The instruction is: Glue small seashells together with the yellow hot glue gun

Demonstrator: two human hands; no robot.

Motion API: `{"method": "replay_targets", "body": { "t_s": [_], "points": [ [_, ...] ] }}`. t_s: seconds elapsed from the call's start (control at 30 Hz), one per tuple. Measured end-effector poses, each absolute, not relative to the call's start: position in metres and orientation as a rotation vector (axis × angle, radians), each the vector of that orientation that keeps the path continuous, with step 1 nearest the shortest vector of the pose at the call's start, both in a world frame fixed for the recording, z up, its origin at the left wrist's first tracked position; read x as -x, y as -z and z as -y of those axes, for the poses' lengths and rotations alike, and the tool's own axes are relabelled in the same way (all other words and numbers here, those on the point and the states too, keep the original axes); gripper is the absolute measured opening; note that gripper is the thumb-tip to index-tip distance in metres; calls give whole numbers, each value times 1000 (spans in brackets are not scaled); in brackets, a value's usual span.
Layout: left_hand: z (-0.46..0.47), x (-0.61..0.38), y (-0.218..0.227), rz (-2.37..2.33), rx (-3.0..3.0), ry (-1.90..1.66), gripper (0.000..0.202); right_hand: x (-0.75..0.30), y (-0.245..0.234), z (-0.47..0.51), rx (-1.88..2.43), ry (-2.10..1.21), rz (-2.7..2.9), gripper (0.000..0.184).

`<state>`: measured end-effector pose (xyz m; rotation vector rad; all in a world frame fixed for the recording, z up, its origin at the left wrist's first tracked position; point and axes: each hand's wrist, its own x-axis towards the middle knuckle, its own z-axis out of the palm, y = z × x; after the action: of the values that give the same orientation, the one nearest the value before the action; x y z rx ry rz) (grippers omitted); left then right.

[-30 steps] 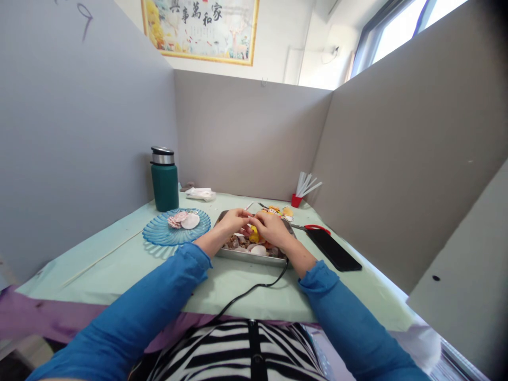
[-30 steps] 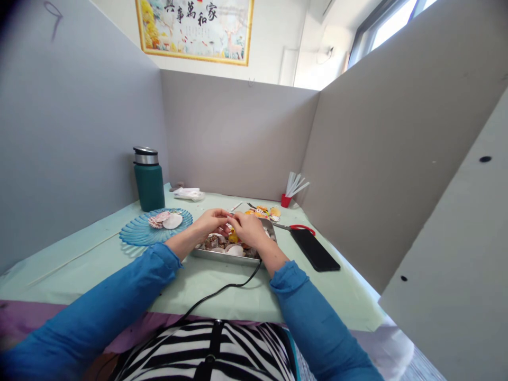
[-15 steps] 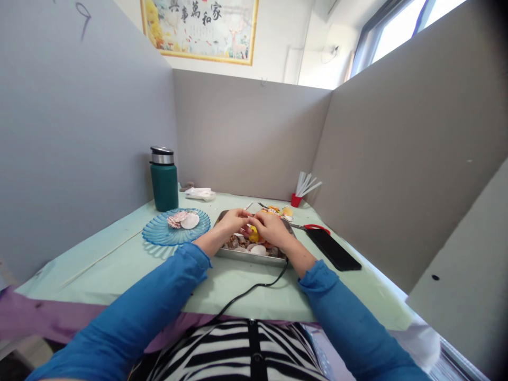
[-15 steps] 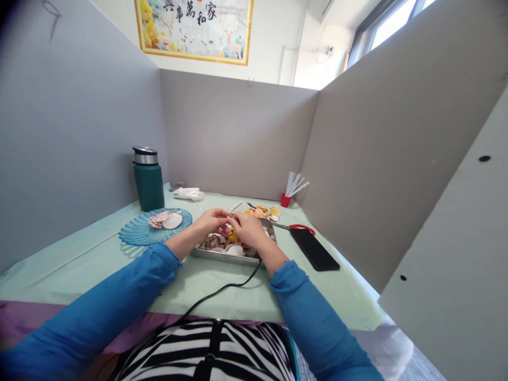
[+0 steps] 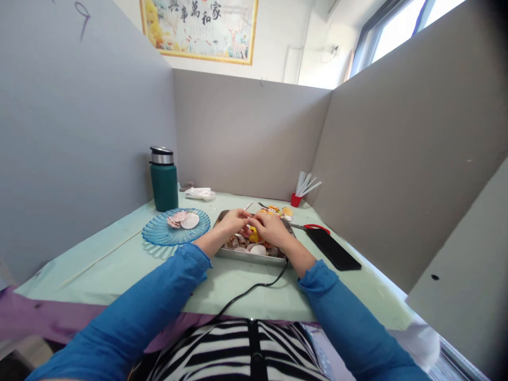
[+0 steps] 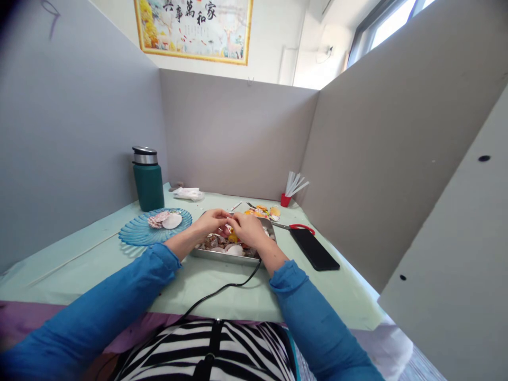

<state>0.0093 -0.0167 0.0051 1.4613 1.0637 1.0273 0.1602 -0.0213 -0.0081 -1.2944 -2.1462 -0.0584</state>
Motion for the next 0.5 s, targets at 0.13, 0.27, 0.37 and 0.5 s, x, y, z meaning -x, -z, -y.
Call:
{"method": "replay_targets", "body": {
  "t_s": [0.13, 0.27, 0.37, 0.5],
  "points": [
    [17, -9, -5, -1073, -1463, -1012, 10, -160, 8, 21, 1306, 66, 2149, 32],
    [17, -9, -4, -1073, -1476, -1009, 9, -160, 7, 22, 1306, 59, 2152, 32],
    [16, -9, -4, -1072, -1475, -1010, 9, -160, 7, 23, 1310, 65, 2150, 32],
    [16, -9, -4, -1079, -1468, -1018, 11, -161, 7, 23, 1314, 67, 2154, 32]
  ]
}}
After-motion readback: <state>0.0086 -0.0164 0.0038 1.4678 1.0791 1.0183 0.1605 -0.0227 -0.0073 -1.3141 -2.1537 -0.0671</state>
